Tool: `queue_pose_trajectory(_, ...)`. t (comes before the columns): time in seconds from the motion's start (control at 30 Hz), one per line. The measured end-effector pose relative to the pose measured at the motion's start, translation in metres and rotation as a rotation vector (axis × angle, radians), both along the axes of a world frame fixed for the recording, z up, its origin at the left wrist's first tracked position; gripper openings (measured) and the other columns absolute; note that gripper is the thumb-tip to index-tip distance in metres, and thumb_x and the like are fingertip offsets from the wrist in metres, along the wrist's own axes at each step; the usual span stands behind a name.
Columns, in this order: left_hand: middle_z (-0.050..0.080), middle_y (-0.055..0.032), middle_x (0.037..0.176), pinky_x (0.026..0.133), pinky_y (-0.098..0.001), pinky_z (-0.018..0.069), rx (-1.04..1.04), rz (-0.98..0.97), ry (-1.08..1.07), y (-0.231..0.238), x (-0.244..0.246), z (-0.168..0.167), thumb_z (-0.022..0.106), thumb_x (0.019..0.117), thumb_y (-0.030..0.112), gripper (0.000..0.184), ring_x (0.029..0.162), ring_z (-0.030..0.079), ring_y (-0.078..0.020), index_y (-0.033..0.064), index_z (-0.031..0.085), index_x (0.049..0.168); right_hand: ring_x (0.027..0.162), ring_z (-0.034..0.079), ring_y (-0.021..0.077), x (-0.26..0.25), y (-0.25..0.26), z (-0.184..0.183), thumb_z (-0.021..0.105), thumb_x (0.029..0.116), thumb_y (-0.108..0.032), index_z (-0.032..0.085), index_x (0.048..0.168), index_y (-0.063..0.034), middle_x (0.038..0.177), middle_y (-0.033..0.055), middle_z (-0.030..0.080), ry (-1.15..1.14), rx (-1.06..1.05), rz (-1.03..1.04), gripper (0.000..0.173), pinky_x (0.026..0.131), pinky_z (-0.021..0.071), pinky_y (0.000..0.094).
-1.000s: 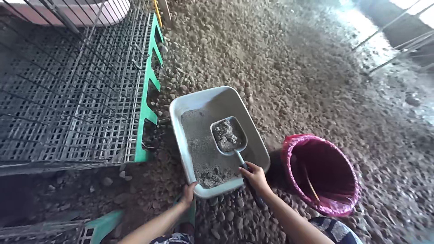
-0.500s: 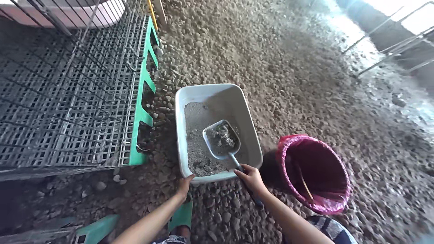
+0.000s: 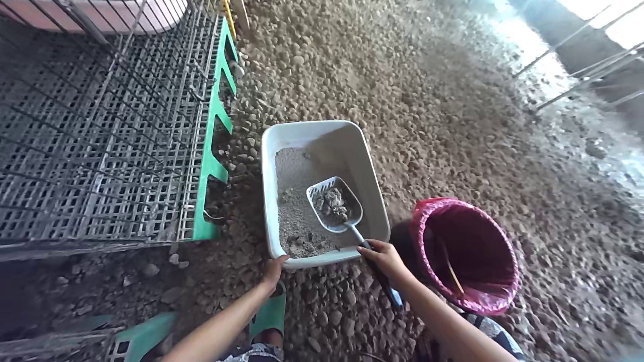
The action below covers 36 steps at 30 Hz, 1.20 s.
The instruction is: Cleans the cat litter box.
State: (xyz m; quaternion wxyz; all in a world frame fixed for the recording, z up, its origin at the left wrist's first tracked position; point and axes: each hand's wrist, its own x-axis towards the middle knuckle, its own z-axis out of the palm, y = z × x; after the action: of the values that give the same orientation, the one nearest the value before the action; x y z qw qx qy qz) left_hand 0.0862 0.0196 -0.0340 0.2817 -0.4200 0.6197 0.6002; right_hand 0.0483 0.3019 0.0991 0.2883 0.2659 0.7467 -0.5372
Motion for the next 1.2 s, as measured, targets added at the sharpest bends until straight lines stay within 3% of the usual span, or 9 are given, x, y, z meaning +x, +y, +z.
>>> queue_pose_trajectory(0.13,0.057,-0.0325,0.132,0.109,-0.0530,0.0406,-0.023,-0.001,0.020,0.001,-0.001,0.010,0.065,0.0998,0.015,0.046,0.127,0.054,-0.0396,-0.0154,0.052,0.132,0.049,0.055,0.0110,0.001,0.034,0.060,0.060,0.1009,-0.010,0.066,0.119,0.0006,0.072,0.0057,0.063,0.001,-0.126,-0.083,0.022,0.045,0.0499,0.0267)
queue_pose_trajectory(0.3,0.055,-0.0316,0.138,0.113,-0.0478,0.0393,-0.006,0.025,0.103,0.002,0.000,0.005,0.054,0.1067,0.020,0.044,0.132,0.052,-0.0351,-0.0158,0.052,0.133,0.050,0.056,0.0114,0.036,0.121,0.131,0.058,0.0901,-0.024,0.067,0.120,-0.0054,0.072,0.0040,0.064,0.178,-0.016,-0.215,0.036,0.043,0.0486,0.0269)
queue_pose_trajectory(0.43,0.059,-0.0297,0.127,0.104,-0.0458,0.0449,0.026,0.048,0.086,0.000,-0.002,0.012,0.057,0.1006,0.007,0.033,0.119,0.057,-0.0326,-0.0154,0.055,0.125,0.057,0.063,0.0145,0.083,0.167,0.164,0.054,0.0906,-0.015,0.062,0.129,-0.0007,0.082,0.0076,0.068,0.316,0.503,-0.235,0.042,0.049,0.0550,0.0312)
queue_pose_trajectory(0.53,0.061,-0.0266,0.115,0.095,-0.0453,0.0479,0.014,0.059,0.064,-0.001,-0.005,0.014,0.062,0.0911,-0.002,0.029,0.106,0.059,-0.0302,-0.0144,0.057,0.117,0.100,0.068,0.0498,0.104,0.165,0.160,0.062,0.0967,-0.003,0.061,0.136,0.0047,0.116,0.0344,0.067,0.134,1.048,0.095,0.040,0.087,0.0515,0.0663)
queue_pose_trajectory(0.6,0.061,-0.0260,0.114,0.092,-0.0440,0.0494,0.016,0.103,0.088,-0.003,-0.006,0.009,0.064,0.0881,-0.005,0.033,0.104,0.059,-0.0293,-0.0141,0.056,0.119,0.120,0.058,0.0573,0.108,0.173,0.146,0.062,0.0979,-0.006,0.062,0.139,-0.0013,0.131,0.0372,0.060,-0.083,1.194,0.225,0.041,0.100,0.0436,0.0718)
queue_pose_trajectory(0.73,0.056,-0.0249,0.128,0.094,-0.0392,0.0506,0.047,0.186,0.177,-0.022,-0.022,0.012,0.059,0.0834,-0.012,0.055,0.110,0.058,-0.0253,-0.0099,0.046,0.137,0.114,0.061,0.0584,0.094,0.181,0.156,0.056,0.0969,-0.007,0.066,0.132,-0.0038,0.122,0.0371,0.063,-0.058,1.338,0.288,0.037,0.091,0.0478,0.0719)
queue_pose_trajectory(0.87,0.055,-0.0221,0.127,0.089,-0.0348,0.0524,0.024,0.177,0.291,-0.056,-0.047,0.024,0.056,0.0800,-0.014,0.063,0.105,0.059,-0.0204,-0.0081,0.042,0.141,0.107,0.060,0.0649,0.040,0.126,0.176,0.060,0.0999,-0.004,0.060,0.136,0.0052,0.119,0.0414,0.062,0.343,1.207,0.363,0.037,0.086,0.0436,0.0798)
queue_pose_trajectory(1.03,0.054,-0.0223,0.132,0.091,-0.0353,0.0522,-0.022,0.110,0.425,-0.078,-0.068,0.049,0.057,0.0748,-0.014,0.071,0.110,0.058,-0.0200,-0.0059,0.042,0.144,0.110,0.067,0.0476,-0.065,0.009,0.108,0.055,0.1051,-0.018,0.061,0.135,-0.0078,0.123,0.0251,0.067,0.070,1.096,0.752,0.033,0.085,0.0526,0.0668)
queue_pose_trajectory(1.2,0.057,-0.0208,0.129,0.089,-0.0331,0.0526,-0.047,0.073,0.490,-0.085,-0.074,0.067,0.059,0.0720,-0.009,0.071,0.108,0.060,-0.0173,-0.0066,0.045,0.141,0.111,0.066,0.0456,-0.098,-0.050,0.045,0.059,0.0992,-0.005,0.065,0.116,0.0064,0.118,0.0268,0.067,-0.126,1.024,0.983,0.021,0.086,0.0539,0.0619)
